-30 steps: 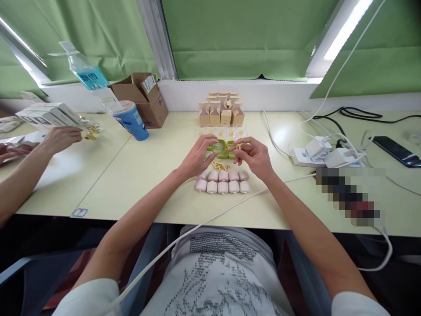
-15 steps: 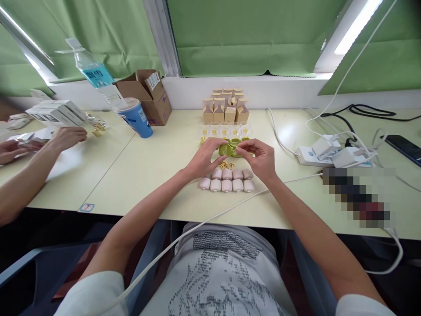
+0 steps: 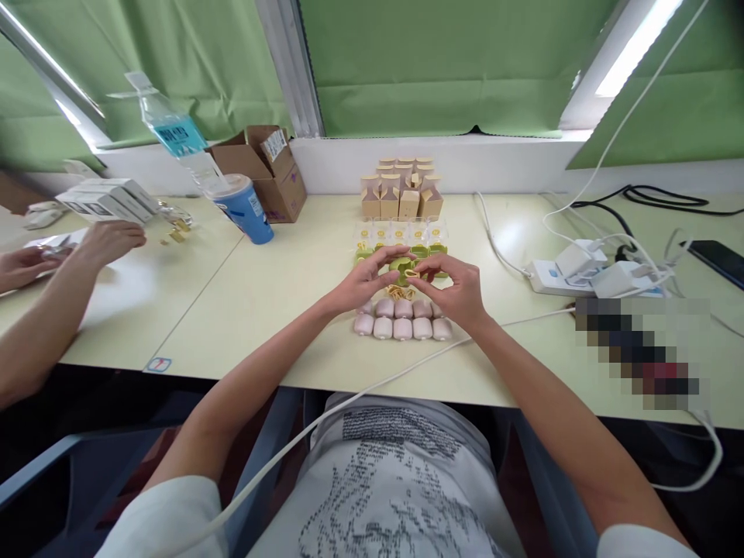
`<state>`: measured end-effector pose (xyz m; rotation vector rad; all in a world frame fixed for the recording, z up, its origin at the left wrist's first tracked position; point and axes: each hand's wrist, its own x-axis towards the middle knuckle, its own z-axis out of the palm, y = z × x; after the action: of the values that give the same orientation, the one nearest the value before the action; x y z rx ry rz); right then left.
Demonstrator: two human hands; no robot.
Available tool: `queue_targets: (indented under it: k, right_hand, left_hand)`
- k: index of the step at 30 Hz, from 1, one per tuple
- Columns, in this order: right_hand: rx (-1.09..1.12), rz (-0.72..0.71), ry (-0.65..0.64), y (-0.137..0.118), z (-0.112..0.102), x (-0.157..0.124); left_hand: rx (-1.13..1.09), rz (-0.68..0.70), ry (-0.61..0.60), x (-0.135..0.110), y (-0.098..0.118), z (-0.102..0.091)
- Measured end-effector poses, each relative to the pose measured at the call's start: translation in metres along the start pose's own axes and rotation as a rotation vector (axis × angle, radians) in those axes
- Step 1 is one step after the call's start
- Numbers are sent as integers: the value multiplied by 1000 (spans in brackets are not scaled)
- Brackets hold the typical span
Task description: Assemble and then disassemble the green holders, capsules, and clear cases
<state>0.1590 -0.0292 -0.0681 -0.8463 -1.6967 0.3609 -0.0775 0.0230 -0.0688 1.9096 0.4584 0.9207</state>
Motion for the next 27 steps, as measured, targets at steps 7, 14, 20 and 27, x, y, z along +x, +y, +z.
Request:
queue_targets:
  k: [7, 14, 20, 27]
  right_hand:
    - [-133, -77, -108, 12, -1, -2]
    - [-347, -308, -79, 19, 3, -2]
    - [-403, -310, -120, 17, 3, -4]
    - [-430, -314, -127, 14, 5, -4]
  left_hand:
    - [-109, -58, -50, 0, 6, 1]
    - [-229, -143, -78, -1, 3, 4]
    - [-274, -172, -128, -1, 0, 3]
    - [-274, -176, -92, 0, -2, 3]
